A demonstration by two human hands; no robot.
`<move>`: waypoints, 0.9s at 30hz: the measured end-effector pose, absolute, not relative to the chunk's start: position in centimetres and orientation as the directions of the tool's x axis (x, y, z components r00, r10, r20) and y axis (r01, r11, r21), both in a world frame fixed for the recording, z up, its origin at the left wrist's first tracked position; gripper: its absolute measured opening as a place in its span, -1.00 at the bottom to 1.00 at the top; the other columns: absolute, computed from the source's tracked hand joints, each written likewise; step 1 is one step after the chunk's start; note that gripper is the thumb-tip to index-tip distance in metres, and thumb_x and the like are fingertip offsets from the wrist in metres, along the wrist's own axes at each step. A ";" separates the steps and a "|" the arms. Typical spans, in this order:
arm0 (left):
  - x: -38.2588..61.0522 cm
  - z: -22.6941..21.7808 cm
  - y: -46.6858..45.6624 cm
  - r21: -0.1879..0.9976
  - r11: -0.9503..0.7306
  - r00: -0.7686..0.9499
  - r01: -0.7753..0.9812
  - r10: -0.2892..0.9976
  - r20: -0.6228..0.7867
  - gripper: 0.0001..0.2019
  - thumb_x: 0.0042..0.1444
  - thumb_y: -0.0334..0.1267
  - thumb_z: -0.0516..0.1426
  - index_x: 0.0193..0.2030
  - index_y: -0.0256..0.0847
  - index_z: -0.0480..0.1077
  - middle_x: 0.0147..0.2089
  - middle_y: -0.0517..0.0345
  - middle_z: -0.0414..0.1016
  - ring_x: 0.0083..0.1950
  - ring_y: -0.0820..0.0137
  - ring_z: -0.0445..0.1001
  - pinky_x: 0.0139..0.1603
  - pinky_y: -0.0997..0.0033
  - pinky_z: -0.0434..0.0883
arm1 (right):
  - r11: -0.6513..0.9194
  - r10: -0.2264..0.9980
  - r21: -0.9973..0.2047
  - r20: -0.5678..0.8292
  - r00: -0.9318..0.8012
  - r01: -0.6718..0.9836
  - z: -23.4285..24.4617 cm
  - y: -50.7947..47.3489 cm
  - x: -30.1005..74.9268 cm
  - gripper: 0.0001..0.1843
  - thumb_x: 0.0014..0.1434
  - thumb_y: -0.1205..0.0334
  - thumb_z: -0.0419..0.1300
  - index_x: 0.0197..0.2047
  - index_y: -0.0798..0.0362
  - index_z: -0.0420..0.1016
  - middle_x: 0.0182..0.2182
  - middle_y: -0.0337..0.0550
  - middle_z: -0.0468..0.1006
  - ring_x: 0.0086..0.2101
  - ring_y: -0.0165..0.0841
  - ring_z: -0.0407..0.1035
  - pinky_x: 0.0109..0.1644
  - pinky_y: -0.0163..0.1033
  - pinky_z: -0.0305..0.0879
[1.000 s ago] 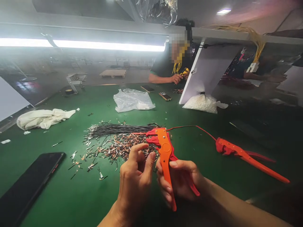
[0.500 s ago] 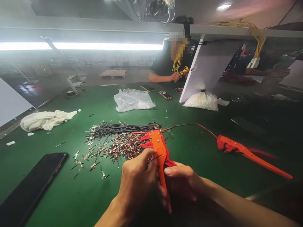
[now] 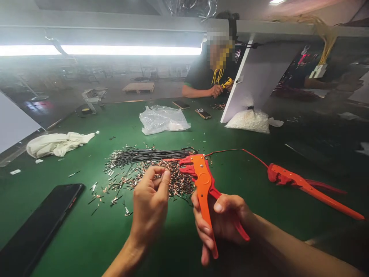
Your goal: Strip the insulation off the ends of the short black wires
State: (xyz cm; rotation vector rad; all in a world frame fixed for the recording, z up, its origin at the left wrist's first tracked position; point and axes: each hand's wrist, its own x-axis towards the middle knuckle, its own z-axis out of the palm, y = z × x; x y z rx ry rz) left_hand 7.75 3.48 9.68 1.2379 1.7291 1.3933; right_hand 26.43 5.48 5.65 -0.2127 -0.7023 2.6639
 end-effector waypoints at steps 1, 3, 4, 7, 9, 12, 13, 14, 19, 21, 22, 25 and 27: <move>7.4 9.8 3.8 0.974 0.051 -0.397 0.219 0.917 0.041 -0.71 0.08 0.01 0.16 -0.34 -0.20 0.32 -0.70 0.48 -0.03 -0.68 0.61 -0.12 -0.68 0.60 -0.13 | -0.796 0.402 -0.507 -0.037 -0.915 -0.329 5.6 5.6 26.5 -0.66 0.04 0.19 0.03 -0.09 0.09 0.28 -0.45 -0.16 0.49 -0.44 -0.27 0.44 -0.25 0.13 0.42; 7.1 9.9 4.2 0.990 0.126 -0.360 0.059 0.928 -0.097 -0.66 0.00 0.04 0.20 -0.34 -0.20 0.30 -0.71 0.50 -0.06 -0.67 0.62 -0.15 -0.68 0.61 -0.15 | -0.785 0.409 -0.518 -0.019 -0.912 -0.341 5.5 5.6 26.5 -0.66 0.03 0.18 0.04 -0.10 0.08 0.26 -0.46 -0.15 0.49 -0.46 -0.28 0.42 -0.33 0.05 0.44; 7.1 9.8 4.4 0.987 0.158 -0.334 0.002 0.931 -0.149 -0.65 -0.03 0.05 0.22 -0.34 -0.21 0.30 -0.71 0.51 -0.07 -0.67 0.62 -0.16 -0.68 0.60 -0.15 | -0.777 0.419 -0.524 -0.016 -0.908 -0.349 5.5 5.6 26.5 -0.66 0.02 0.18 0.05 -0.10 0.09 0.26 -0.46 -0.14 0.48 -0.47 -0.27 0.42 -0.36 0.01 0.44; 7.4 9.3 4.5 0.978 0.201 -0.298 -0.052 0.932 -0.208 -0.63 -0.04 0.07 0.21 -0.32 -0.21 0.30 -0.70 0.53 -0.12 -0.67 0.63 -0.19 -0.67 0.59 -0.14 | -0.740 0.469 -0.559 -0.029 -0.882 -0.375 5.3 5.2 26.4 -0.67 0.02 0.21 0.08 -0.12 0.13 0.29 -0.47 -0.12 0.48 -0.46 -0.26 0.44 -0.38 -0.06 0.43; 7.7 9.0 4.4 0.980 0.198 -0.296 -0.028 0.935 -0.197 -0.62 -0.04 0.09 0.20 -0.35 -0.21 0.30 -0.70 0.53 -0.13 -0.67 0.63 -0.19 -0.67 0.58 -0.14 | -0.718 0.491 -0.579 -0.029 -0.871 -0.386 5.2 5.0 26.3 -0.70 0.03 0.23 0.07 -0.13 0.14 0.30 -0.46 -0.12 0.48 -0.45 -0.27 0.45 -0.36 -0.08 0.43; 7.9 8.7 4.4 0.981 0.188 -0.283 0.042 0.944 -0.169 -0.60 -0.04 0.12 0.20 -0.45 -0.23 0.30 -0.68 0.49 -0.09 -0.65 0.63 -0.17 -0.64 0.56 -0.14 | -0.720 0.483 -0.576 -0.017 -0.876 -0.386 5.1 4.9 26.3 -0.69 0.04 0.24 0.05 -0.13 0.15 0.31 -0.45 -0.10 0.48 -0.44 -0.26 0.46 -0.35 -0.07 0.44; 7.9 8.7 4.5 0.980 0.184 -0.276 0.074 0.948 -0.158 -0.58 -0.04 0.12 0.21 -0.49 -0.23 0.29 -0.67 0.47 -0.07 -0.64 0.63 -0.16 -0.63 0.56 -0.14 | -0.723 0.481 -0.572 -0.015 -0.877 -0.387 5.0 5.0 26.3 -0.69 0.04 0.24 0.05 -0.12 0.15 0.31 -0.45 -0.09 0.49 -0.43 -0.26 0.46 -0.36 -0.07 0.45; 7.8 8.6 4.6 0.977 0.182 -0.269 0.107 0.952 -0.148 -0.57 -0.04 0.12 0.22 -0.52 -0.24 0.28 -0.66 0.45 -0.04 -0.63 0.62 -0.13 -0.62 0.55 -0.13 | -0.725 0.482 -0.568 -0.013 -0.876 -0.390 5.0 5.0 26.3 -0.68 0.04 0.24 0.05 -0.12 0.15 0.31 -0.45 -0.09 0.49 -0.44 -0.25 0.46 -0.36 -0.07 0.45; 7.2 8.2 5.1 0.947 0.168 -0.271 0.274 0.958 -0.091 -0.61 0.09 0.12 0.13 -0.37 -0.24 0.38 -0.64 0.40 0.06 -0.60 0.54 0.00 -0.58 0.51 -0.04 | -0.724 0.498 -0.555 -0.012 -0.867 -0.409 4.9 5.4 26.3 -0.68 0.04 0.24 0.04 -0.11 0.13 0.30 -0.44 -0.10 0.50 -0.43 -0.24 0.46 -0.37 -0.06 0.44; 7.1 8.3 4.9 0.930 0.149 -0.297 0.337 0.954 -0.046 -0.61 0.22 0.08 0.00 -0.37 -0.20 0.35 -0.61 0.36 0.10 -0.58 0.50 0.05 -0.55 0.48 0.01 | -0.734 0.494 -0.543 -0.015 -0.869 -0.408 4.9 5.4 26.3 -0.68 0.03 0.24 0.05 -0.11 0.14 0.31 -0.45 -0.09 0.50 -0.44 -0.24 0.46 -0.38 -0.07 0.44; 7.2 8.4 4.6 0.921 0.142 -0.313 0.363 0.949 -0.023 -0.62 0.26 0.05 -0.04 -0.38 -0.19 0.34 -0.59 0.34 0.12 -0.56 0.48 0.07 -0.52 0.47 0.02 | -0.743 0.486 -0.535 -0.017 -0.874 -0.402 5.0 5.4 26.3 -0.67 0.03 0.23 0.05 -0.11 0.15 0.32 -0.45 -0.09 0.50 -0.45 -0.24 0.46 -0.39 -0.08 0.44; 7.2 8.8 4.0 0.855 0.081 -0.354 0.512 0.927 0.124 -0.71 0.29 -0.08 -0.03 -0.38 -0.16 0.33 -0.56 0.31 0.21 -0.52 0.46 0.10 -0.46 0.44 0.06 | -0.766 0.453 -0.517 -0.014 -0.892 -0.381 5.2 5.1 26.3 -0.67 0.02 0.24 0.05 -0.12 0.16 0.35 -0.47 -0.09 0.50 -0.46 -0.26 0.46 -0.40 -0.13 0.44; 7.0 9.1 3.7 0.764 -0.032 -0.321 0.645 0.895 0.308 -0.75 0.30 -0.16 -0.02 -0.35 -0.16 0.35 -0.50 0.27 0.32 -0.48 0.45 0.20 -0.40 0.44 0.15 | -0.769 0.442 -0.514 0.001 -0.897 -0.380 5.3 4.9 26.3 -0.67 0.00 0.25 0.05 -0.13 0.16 0.37 -0.48 -0.10 0.49 -0.47 -0.28 0.46 -0.40 -0.16 0.44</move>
